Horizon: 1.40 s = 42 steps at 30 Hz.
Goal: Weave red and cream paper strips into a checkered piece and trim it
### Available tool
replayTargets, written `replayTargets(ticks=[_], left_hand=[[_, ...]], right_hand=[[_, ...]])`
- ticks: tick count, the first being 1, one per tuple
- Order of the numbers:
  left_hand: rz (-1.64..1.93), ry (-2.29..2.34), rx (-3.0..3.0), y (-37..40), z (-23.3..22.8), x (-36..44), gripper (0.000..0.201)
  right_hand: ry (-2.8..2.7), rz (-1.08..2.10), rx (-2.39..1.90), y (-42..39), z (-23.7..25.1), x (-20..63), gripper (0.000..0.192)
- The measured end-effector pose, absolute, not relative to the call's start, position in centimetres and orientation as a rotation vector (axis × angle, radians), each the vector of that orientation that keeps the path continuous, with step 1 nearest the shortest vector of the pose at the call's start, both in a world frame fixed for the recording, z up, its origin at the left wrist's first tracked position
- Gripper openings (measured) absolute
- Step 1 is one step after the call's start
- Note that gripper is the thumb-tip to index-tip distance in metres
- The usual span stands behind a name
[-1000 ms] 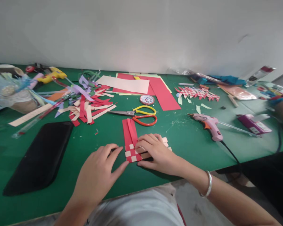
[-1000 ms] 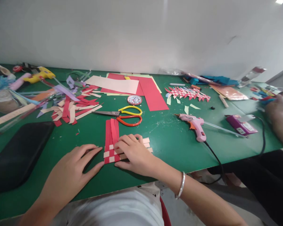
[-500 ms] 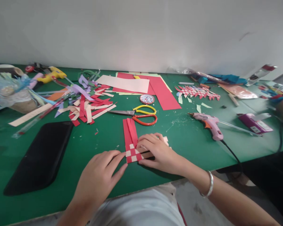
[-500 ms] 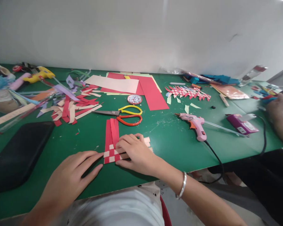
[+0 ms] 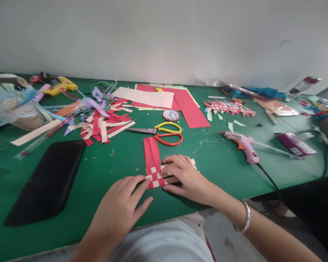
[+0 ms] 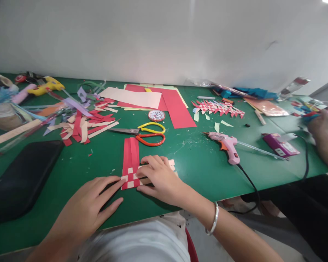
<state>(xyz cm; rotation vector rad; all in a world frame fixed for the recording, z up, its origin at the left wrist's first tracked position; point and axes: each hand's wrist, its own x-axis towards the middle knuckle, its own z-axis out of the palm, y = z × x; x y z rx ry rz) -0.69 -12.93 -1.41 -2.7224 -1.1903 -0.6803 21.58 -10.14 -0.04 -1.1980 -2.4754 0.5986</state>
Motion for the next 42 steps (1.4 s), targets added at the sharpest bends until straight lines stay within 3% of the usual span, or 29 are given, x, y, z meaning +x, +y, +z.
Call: replayTargets(ticks=[42], left_hand=[[-0.606, -1.205, -2.582, -12.3, -0.8, 0.0, 0.025]], right_hand=[[-2.476, 0.579, -1.23, -10.3, -0.2, 21.5, 0.021]])
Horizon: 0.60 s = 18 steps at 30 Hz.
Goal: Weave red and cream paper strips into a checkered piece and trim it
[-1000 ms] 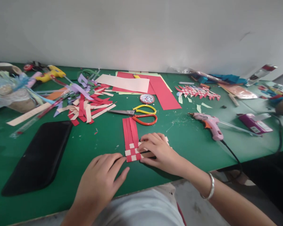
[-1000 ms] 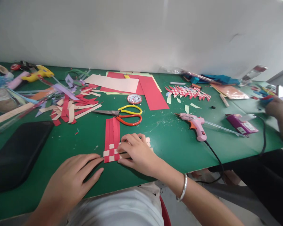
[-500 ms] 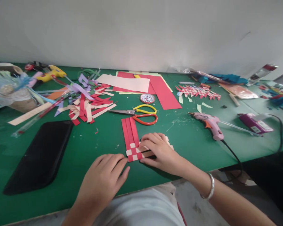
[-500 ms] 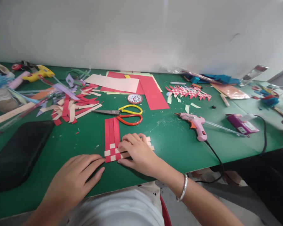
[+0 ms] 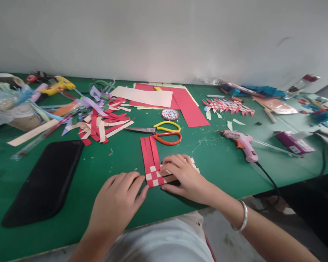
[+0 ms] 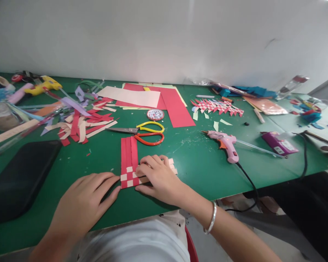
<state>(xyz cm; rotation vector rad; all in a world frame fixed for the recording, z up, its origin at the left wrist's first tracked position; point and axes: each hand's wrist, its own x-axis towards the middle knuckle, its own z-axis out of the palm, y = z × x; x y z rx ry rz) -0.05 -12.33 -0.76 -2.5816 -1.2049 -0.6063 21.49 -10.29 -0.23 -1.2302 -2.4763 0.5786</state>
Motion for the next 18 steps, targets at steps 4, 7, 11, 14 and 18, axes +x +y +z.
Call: replayTargets(ticks=[4, 7, 11, 14, 18], left_hand=[[-0.617, -1.196, -2.548, -12.32, -0.66, 0.0, 0.023], [-0.556, -1.122, -2.55, -12.31, -0.43, 0.12, 0.024], [-0.519, -1.109, -2.534, -12.3, -0.17, 0.03, 0.029], [-0.498, -1.112, -2.54, -12.29, -0.2, 0.1, 0.03], [-0.439, -1.093, -2.532, -12.16, -0.22, 0.38, 0.029]], right_hand=[[-2.476, 0.57, -1.234, -10.32, -0.1, 21.49, 0.024], [-2.477, 0.576, -1.224, -10.34, -0.12, 21.48, 0.024], [-2.47, 0.582, -1.222, -10.34, -0.15, 21.5, 0.025], [-2.476, 0.578, -1.226, -10.33, -0.11, 21.49, 0.025], [-2.489, 0.571, -1.231, -10.35, -0.02, 21.49, 0.022]])
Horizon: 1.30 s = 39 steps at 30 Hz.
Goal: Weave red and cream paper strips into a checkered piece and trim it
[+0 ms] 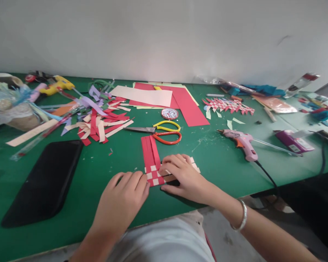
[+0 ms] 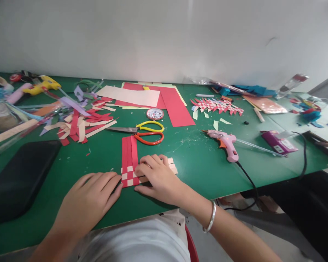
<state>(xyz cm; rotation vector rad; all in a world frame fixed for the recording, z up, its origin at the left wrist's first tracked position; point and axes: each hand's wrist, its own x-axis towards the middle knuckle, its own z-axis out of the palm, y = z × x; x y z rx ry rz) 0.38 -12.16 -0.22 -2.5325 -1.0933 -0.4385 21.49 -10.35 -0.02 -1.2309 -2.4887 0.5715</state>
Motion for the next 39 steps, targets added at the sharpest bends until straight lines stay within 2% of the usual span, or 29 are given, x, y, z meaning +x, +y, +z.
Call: replayTargets(ticks=[19, 39], left_hand=[[-0.476, -1.235, -2.547, -11.92, -0.49, 0.27, 0.03], [-0.563, -1.423, -2.654, -12.2, -0.86, 0.29, 0.027]], right_hand=[[-2.465, 0.613, -1.223, -10.4, 0.03, 21.48, 0.023], [-2.413, 0.598, -1.256, -10.29, -0.3, 21.38, 0.031]])
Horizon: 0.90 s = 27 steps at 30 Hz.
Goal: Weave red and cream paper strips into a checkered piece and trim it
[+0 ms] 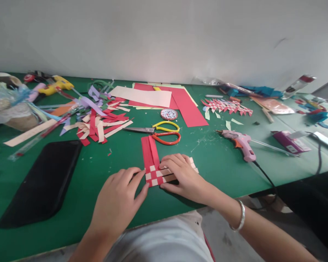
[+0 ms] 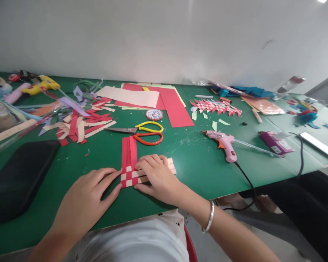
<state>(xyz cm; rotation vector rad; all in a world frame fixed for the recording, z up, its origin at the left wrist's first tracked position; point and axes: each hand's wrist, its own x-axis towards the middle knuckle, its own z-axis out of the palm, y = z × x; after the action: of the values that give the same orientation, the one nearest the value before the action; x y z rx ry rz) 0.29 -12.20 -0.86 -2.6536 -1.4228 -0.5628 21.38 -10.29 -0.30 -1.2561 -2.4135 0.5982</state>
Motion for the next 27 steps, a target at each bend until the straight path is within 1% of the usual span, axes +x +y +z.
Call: replayTargets(ticks=[5, 7, 12, 14, 17, 22, 27], left_hand=[[-0.616, -1.488, -2.564, -12.3, -1.0, 0.3, 0.035], [-0.601, -1.434, -2.586, -12.3, -1.1, 0.2, 0.038], [-0.384, -1.174, -2.803, -12.4, -1.5, -0.2, 0.048], [-0.285, -1.161, -2.828, -12.6, -1.7, -0.4, 0.055], [-0.232, -1.204, -2.805, -12.8, -2.1, -0.8, 0.063], [-0.25, -1.19, -2.769, -12.9, -2.3, -1.4, 0.065], [-0.265, -1.19, -2.727, -13.2, -2.2, -1.6, 0.065]], right_hand=[[-2.44, 0.597, -1.242, -10.2, -0.2, 21.4, 0.032], [-2.45, 0.603, -1.229, -10.2, -0.1, 21.4, 0.031], [-2.484, 0.606, -1.208, -10.0, 0.0, 21.3, 0.03], [-2.503, 0.59, -1.205, -9.9, 0.0, 21.3, 0.028], [-2.52, 0.563, -1.213, -9.8, -0.1, 21.3, 0.025], [-2.526, 0.57, -1.197, -9.8, -0.1, 21.3, 0.024], [-2.51, 0.639, -1.213, -10.1, 0.3, 21.2, 0.032]])
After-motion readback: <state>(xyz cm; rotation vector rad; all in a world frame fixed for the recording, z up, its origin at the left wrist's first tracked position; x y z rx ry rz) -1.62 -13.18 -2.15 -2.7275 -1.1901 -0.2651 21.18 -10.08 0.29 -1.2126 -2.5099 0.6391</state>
